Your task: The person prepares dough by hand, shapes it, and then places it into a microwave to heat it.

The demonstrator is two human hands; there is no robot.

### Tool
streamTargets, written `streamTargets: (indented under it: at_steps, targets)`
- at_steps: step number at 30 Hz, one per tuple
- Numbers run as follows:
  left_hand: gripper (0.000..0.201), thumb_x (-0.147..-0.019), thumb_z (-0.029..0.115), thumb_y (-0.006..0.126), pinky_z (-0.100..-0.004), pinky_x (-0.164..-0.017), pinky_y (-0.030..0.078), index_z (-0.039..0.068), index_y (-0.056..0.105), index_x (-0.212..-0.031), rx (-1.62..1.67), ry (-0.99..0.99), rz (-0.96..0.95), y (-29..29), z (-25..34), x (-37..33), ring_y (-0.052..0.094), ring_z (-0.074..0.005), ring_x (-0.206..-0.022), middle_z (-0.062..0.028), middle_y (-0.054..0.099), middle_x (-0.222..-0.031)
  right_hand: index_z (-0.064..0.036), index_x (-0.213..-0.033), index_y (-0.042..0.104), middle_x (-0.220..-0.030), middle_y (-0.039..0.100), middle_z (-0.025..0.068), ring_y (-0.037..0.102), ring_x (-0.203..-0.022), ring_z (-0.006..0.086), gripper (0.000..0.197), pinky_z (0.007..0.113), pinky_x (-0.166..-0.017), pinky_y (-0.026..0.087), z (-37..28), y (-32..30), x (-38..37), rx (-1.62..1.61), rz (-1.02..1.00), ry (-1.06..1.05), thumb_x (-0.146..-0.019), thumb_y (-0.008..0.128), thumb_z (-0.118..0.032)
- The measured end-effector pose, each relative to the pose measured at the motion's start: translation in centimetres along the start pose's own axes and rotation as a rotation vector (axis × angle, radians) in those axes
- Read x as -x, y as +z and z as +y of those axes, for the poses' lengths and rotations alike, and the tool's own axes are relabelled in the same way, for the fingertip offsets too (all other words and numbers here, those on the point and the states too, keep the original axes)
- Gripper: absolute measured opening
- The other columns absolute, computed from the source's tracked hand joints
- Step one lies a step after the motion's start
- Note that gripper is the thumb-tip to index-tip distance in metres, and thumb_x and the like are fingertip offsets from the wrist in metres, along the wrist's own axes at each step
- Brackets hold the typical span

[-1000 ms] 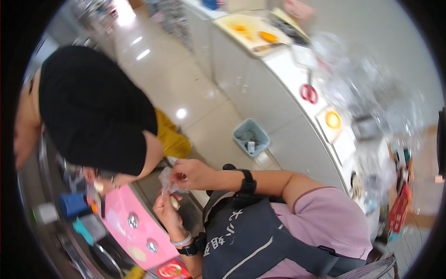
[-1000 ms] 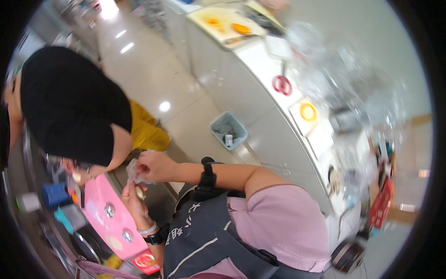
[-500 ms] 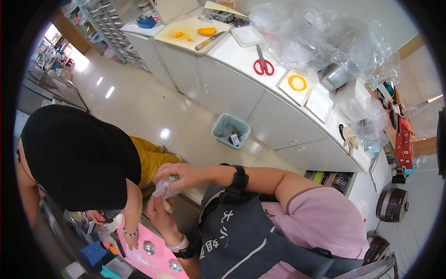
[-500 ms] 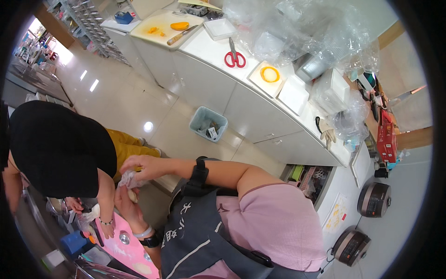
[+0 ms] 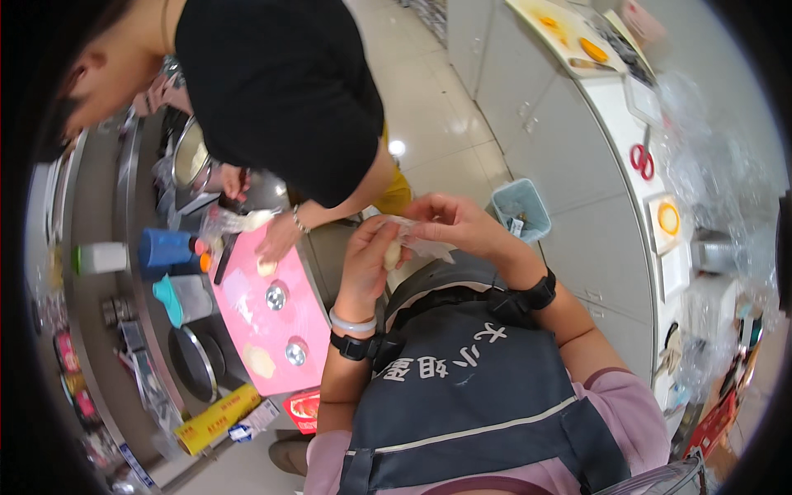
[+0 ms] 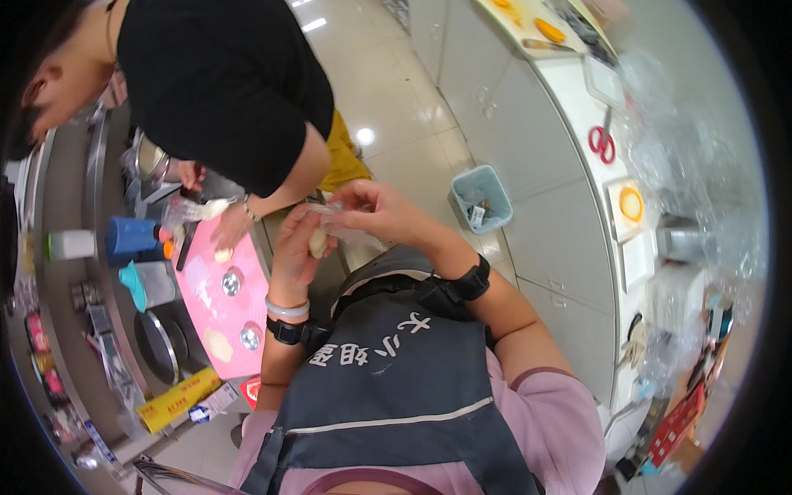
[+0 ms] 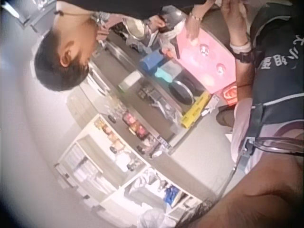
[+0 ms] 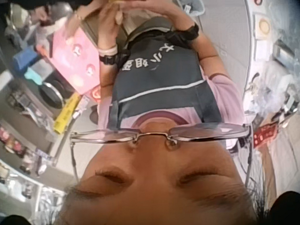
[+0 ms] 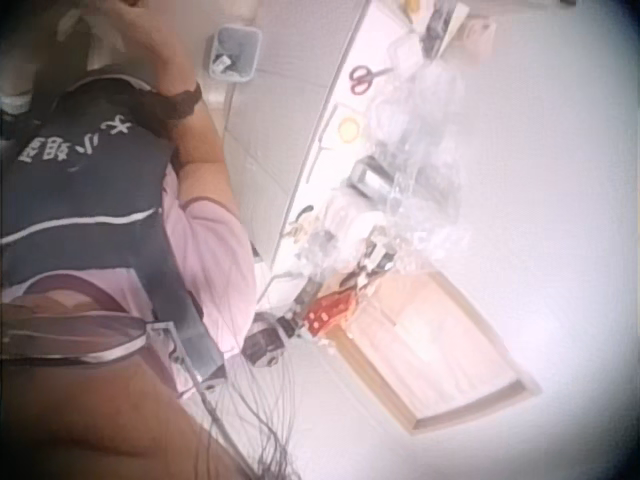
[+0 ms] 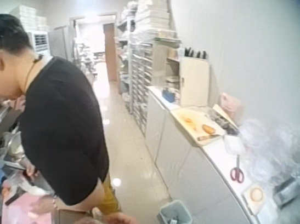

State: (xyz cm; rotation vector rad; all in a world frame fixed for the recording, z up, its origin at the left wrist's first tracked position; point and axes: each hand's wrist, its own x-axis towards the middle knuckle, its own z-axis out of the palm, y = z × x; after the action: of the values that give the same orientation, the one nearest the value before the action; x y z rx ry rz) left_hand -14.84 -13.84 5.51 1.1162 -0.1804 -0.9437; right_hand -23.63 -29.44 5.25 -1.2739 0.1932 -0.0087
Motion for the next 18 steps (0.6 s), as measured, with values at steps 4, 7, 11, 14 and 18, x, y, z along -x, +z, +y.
streamTargets:
  at_steps: [4,7,11,14,18]
  targets:
    - [0.016,-0.086,0.019,0.052,-0.0214,-0.043,0.039,0.005,0.055,-0.093,0.047,-0.022,-0.008,-1.1,0.0,0.4,0.052,-0.0122,-0.051,-0.0043,0.059,-0.073,-0.0029,-0.085,0.059,-0.075,0.055,-0.0034,0.048,-0.069,0.0031,0.013,0.019,-0.060,0.038,1.2,0.7,-0.9,-0.055,0.030,-0.023,-0.079,0.061,-0.014]
    - [0.015,-0.085,0.020,0.055,-0.0199,-0.042,0.038,0.005,0.056,-0.088,0.113,-0.088,-0.050,-2.0,0.4,1.2,0.051,-0.0105,-0.050,-0.0028,0.056,-0.068,-0.0047,-0.082,0.059,-0.075,0.055,-0.0040,0.047,-0.069,0.0029,0.012,0.020,-0.062,0.039,1.0,1.9,-0.9,-0.188,0.043,0.080,-0.081,0.058,-0.016]
    - [0.016,-0.083,0.021,0.058,-0.0181,-0.044,0.034,0.006,0.054,-0.082,0.033,-0.106,-0.367,-2.8,0.1,1.4,0.049,-0.0088,-0.052,-0.0022,0.055,-0.066,-0.0060,-0.079,0.056,-0.073,0.053,-0.0029,0.048,-0.066,0.0074,0.013,0.021,-0.060,0.038,-0.3,1.4,-1.0,-0.376,-0.080,0.087,-0.084,0.052,-0.017]
    - [0.013,-0.081,0.016,0.059,-0.0196,-0.046,0.035,0.004,0.055,-0.080,0.014,-0.121,-0.410,-2.3,0.5,1.4,0.048,-0.0084,-0.052,-0.0025,0.055,-0.066,-0.0042,-0.080,0.051,-0.066,0.044,-0.0020,0.042,-0.055,0.0077,0.009,0.020,-0.052,0.036,-0.3,0.7,-1.2,-0.623,0.061,0.216,-0.085,0.049,-0.012]
    - [0.013,-0.079,0.014,0.063,-0.0187,-0.048,0.038,0.002,0.058,-0.083,-0.062,-0.174,-0.610,-2.6,-0.3,1.2,0.050,-0.0070,-0.054,-0.0015,0.056,-0.069,-0.0068,-0.078,0.049,-0.059,0.041,-0.0034,0.031,-0.044,0.0039,0.013,0.018,-0.040,0.023,-0.1,-0.3,-1.6,-0.689,-0.081,0.314,-0.087,0.050,-0.016]
